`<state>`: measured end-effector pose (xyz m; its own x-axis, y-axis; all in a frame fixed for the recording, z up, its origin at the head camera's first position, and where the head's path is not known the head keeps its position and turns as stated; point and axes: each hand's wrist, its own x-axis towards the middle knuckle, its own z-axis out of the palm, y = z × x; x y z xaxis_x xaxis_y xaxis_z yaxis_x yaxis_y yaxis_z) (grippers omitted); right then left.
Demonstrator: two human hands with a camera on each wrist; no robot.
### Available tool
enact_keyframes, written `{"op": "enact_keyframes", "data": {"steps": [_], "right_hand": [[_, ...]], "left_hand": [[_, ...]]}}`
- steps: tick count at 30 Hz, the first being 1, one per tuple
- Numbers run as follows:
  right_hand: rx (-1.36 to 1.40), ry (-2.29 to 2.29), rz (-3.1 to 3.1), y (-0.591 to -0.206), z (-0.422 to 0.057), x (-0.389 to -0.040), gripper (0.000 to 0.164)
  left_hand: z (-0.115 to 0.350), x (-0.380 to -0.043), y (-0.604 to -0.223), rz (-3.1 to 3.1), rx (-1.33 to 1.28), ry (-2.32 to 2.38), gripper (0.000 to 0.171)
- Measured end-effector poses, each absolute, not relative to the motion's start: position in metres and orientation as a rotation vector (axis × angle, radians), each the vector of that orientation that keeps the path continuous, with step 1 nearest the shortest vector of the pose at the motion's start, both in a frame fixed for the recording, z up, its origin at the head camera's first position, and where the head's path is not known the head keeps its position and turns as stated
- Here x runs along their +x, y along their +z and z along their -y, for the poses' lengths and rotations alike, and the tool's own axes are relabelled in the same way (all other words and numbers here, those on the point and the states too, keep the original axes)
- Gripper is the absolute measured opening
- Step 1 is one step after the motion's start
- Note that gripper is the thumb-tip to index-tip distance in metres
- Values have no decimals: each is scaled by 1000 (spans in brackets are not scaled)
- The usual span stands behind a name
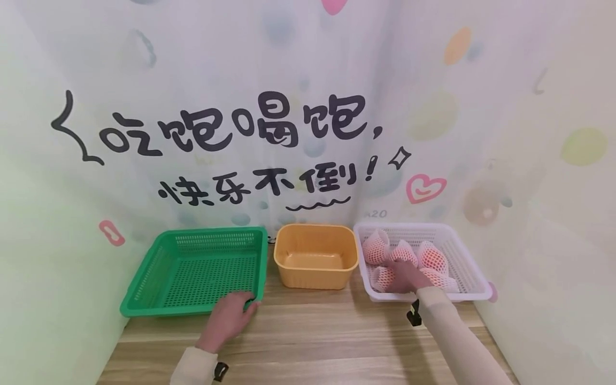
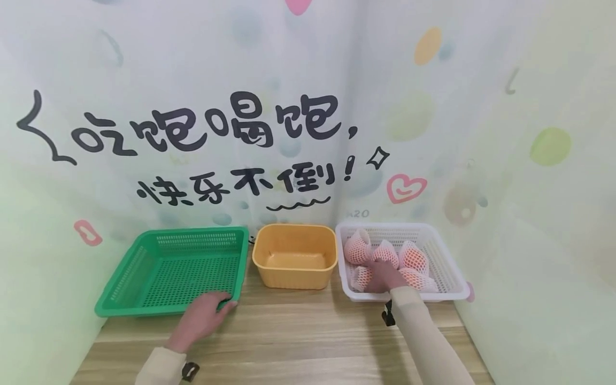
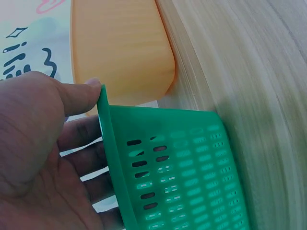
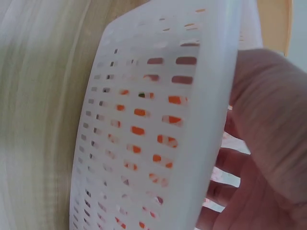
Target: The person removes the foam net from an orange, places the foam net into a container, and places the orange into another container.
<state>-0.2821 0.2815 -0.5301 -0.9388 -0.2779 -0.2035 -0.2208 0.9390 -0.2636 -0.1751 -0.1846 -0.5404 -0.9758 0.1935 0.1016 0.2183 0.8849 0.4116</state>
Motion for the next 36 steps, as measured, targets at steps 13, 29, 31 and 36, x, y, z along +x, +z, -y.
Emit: {"op": "enact_keyframes", "data": {"steps": [13, 29, 31, 36], "right_hand": [[-349, -362, -2943, -541, -283, -283, 52], [-340, -673, -2995, -533, -290, -267, 70], [-324, -707, -3007, -532, -291, -266, 71], [-264, -729, -3017, -525, -292, -264, 75]], "left_hand": [[183, -173, -541, 2953, -365, -544, 17], [180, -171, -547, 2908, -340, -536, 16], [180, -172, -546, 2908, -335, -533, 16], [180, -176, -547, 2902, -341, -496, 12]]}}
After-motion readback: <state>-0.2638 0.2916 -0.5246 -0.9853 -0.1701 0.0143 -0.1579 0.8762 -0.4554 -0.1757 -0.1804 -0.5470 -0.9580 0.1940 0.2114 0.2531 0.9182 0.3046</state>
